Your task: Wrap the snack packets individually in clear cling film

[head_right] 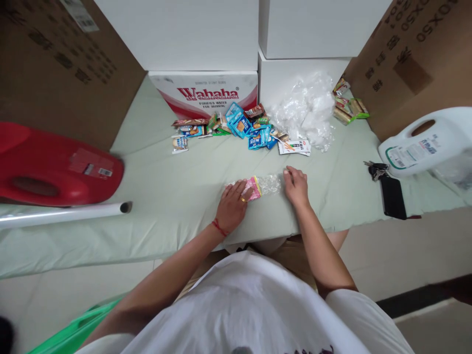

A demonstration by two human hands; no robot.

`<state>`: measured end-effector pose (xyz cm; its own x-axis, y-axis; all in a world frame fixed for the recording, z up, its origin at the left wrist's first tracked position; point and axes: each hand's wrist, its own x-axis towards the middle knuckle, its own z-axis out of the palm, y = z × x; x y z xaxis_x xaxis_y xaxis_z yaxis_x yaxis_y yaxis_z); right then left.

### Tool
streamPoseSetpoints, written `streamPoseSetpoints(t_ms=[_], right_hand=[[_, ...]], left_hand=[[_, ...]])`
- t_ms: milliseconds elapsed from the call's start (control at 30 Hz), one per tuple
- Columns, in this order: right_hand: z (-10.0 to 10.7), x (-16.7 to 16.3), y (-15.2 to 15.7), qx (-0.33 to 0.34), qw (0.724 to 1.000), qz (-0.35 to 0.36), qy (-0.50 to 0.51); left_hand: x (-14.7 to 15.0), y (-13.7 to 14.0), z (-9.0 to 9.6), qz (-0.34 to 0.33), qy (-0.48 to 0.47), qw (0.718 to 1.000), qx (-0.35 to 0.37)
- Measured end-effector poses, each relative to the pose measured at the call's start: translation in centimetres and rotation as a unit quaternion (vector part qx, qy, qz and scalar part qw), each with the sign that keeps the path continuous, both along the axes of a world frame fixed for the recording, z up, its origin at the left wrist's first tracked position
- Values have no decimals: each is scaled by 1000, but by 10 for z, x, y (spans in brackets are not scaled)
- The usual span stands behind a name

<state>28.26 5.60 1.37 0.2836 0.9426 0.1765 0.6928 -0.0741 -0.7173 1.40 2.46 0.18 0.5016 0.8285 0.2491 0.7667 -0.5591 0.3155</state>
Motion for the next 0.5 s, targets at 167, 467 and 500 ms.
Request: streamPoseSetpoints(t_ms=[167, 467, 500], right_hand=[[14, -20, 28, -160, 984, 72, 16], [21, -34, 22, -160, 957, 81, 227], [20, -36, 20, -152, 963, 77, 208]], left_hand=[[1, -2, 1, -2, 15, 1000, 14], [1, -2, -4, -7, 26, 999, 22], [1, -2, -4, -7, 26, 999, 20]])
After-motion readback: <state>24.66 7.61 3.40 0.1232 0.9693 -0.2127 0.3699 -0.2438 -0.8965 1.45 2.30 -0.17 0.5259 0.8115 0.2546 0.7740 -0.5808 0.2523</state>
